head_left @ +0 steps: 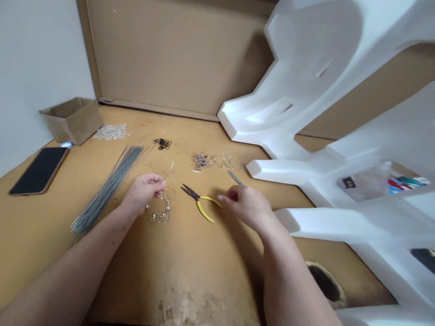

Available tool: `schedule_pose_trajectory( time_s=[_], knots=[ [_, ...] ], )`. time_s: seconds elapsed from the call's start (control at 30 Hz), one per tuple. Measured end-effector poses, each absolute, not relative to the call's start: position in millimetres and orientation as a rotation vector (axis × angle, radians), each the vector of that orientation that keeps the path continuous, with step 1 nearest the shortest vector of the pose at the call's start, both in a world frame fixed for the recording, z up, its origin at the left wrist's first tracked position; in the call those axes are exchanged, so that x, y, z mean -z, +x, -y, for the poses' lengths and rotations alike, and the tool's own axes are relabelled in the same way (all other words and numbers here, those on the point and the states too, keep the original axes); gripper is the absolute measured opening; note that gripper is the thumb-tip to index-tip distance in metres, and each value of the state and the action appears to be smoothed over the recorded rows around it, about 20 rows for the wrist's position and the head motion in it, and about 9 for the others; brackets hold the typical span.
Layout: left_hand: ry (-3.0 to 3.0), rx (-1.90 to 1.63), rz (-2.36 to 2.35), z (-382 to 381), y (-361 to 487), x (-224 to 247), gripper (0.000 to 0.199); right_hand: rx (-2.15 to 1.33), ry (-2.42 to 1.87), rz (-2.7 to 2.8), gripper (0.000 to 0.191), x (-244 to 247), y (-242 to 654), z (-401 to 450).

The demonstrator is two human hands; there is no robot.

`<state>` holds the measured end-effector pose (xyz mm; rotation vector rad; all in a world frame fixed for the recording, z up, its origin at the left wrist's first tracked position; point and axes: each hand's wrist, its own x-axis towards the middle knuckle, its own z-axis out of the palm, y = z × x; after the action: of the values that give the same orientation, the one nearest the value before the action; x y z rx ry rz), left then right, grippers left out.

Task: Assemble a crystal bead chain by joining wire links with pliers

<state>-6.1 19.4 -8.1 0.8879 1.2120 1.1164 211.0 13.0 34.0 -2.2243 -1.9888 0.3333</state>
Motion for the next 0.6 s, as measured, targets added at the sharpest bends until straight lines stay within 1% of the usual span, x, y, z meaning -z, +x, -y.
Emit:
schedule_pose_trajectory(
  time_s=[0.03, 0.17, 0.23, 0.4, 0.6],
  knots=[
    [0.898, -1.107, -1.198, -18.8, -5.5, 7.8, 0.016, -0.43, -2.077, 1.938, 0.017, -31.6, 203.4, -12.0],
    [0.916, -1.077, -1.141, -15.9, -2.6, 6.1, 0.016, -1.055, -1.469, 1.696, 0.015, -18.7, 165.2, -12.0],
    [0.916, -1.073, -1.129, -14.7, -1.5, 5.1, 0.016, -1.214, -1.304, 1.517, 0.016, -12.8, 148.5, -15.3],
    [0.926, -1.073, -1.115, -14.5, -0.3, 3.1, 0.013, -1.377, -1.113, 1.254, 0.021, -4.5, 124.4, -26.0],
    [0.903, -1.092, -1.113, -17.7, 0.0, 4.2, 0.011, -1.396, -1.029, 1.151, 0.017, 1.6, 119.2, -30.8]
  ],
)
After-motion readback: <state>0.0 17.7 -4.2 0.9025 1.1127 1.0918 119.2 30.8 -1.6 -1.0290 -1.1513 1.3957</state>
